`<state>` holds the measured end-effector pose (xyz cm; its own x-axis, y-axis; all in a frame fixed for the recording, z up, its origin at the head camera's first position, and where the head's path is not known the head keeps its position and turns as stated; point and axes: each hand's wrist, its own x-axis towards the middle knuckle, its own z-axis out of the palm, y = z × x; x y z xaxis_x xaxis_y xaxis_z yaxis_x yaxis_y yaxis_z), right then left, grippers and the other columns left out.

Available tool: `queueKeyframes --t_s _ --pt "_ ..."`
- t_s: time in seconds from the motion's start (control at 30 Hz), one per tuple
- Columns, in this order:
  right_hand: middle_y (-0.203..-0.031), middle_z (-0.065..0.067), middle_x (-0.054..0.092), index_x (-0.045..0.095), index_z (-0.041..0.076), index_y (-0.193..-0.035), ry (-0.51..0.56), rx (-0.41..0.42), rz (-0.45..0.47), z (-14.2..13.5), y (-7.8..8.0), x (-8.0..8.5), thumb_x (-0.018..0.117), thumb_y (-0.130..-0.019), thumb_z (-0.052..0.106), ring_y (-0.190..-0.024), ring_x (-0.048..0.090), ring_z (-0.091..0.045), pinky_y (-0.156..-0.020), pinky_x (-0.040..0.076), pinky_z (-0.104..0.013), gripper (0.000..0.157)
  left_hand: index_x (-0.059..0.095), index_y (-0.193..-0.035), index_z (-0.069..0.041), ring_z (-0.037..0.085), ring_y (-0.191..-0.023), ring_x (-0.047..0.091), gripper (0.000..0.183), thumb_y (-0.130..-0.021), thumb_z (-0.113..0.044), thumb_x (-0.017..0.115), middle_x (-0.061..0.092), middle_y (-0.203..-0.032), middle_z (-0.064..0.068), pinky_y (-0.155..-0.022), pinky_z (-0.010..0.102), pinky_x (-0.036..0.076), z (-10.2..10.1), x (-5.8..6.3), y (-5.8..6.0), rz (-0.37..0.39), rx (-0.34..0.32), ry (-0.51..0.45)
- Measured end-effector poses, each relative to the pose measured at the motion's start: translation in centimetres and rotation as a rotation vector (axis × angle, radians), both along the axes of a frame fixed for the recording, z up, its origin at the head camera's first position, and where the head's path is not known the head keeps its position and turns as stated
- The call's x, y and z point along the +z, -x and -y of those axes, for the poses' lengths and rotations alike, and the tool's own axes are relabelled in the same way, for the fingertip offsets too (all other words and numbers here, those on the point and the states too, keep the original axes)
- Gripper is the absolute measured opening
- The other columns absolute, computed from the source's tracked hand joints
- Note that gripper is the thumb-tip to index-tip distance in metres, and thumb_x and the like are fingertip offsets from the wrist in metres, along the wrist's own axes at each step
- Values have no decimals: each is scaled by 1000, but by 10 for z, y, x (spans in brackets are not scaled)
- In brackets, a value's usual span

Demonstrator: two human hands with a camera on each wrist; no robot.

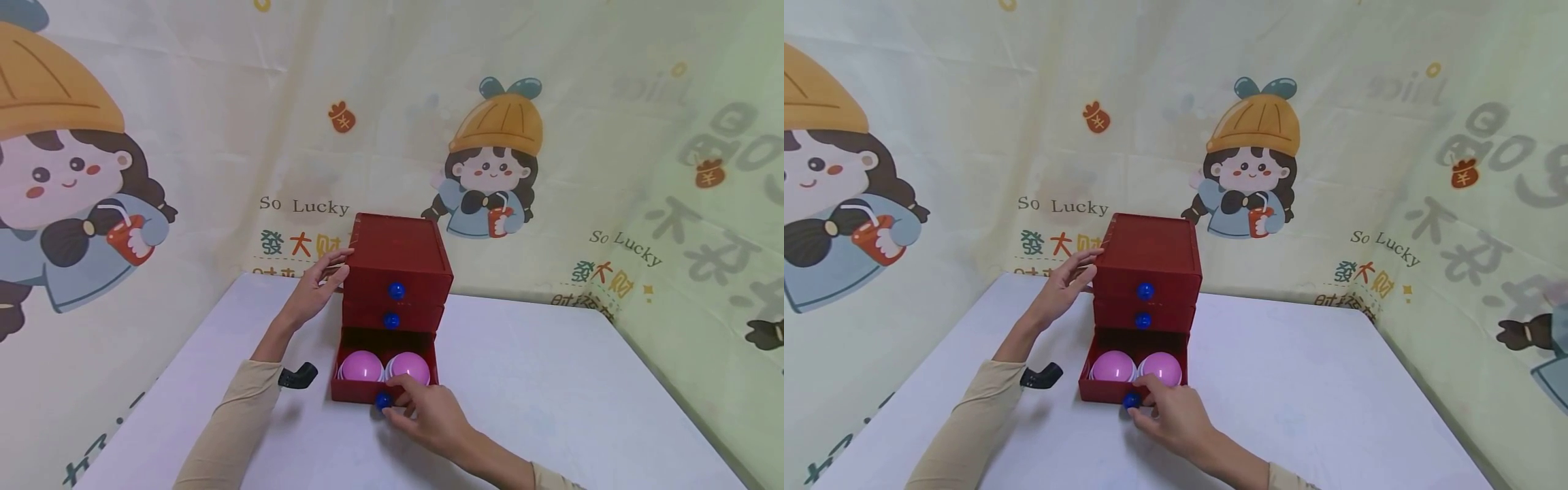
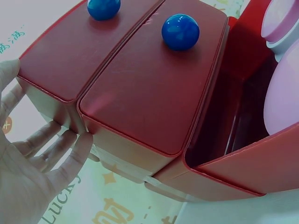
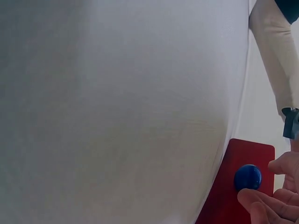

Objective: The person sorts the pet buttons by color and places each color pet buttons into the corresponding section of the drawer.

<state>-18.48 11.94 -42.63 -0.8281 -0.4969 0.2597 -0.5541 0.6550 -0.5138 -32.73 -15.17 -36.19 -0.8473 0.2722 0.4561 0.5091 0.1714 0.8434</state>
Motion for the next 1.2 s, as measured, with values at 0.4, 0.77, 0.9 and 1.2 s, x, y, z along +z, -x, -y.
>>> queueKeyframes --t_s 0.4,0.77,0.9,1.2 --pt "-89 3 77 66 17 -114 -125 55 -84 5 4 -7 83 -86 24 -73 68 -1 -66 53 -12 33 46 -153 -23 30 -130 53 47 -107 -30 54 49 -151 7 -99 58 52 0 0 0 4 -6 -2" --pt "-94 3 77 67 17 -113 -105 68 -120 7 9 -14 85 -83 15 -79 71 -3 -75 56 -15 35 46 -153 -23 30 -131 53 47 -107 -30 54 49 -151 7 -99 58 52 0 -1 1 2 -6 -3" --pt "-90 1 77 67 15 -110 -83 74 -157 7 12 -12 85 -83 12 -76 71 -5 -72 56 -15 32 46 -153 -22 31 -131 52 47 -107 -29 54 49 -152 8 -100 63 50 0 -2 1 3 -11 -8" --pt "-90 -2 77 70 10 -108 -22 45 -125 5 34 -8 83 -85 9 -73 68 -4 -68 57 -18 26 45 -153 -22 32 -131 53 47 -107 -29 54 49 -152 9 -99 58 52 1 0 1 -4 -4 -1"
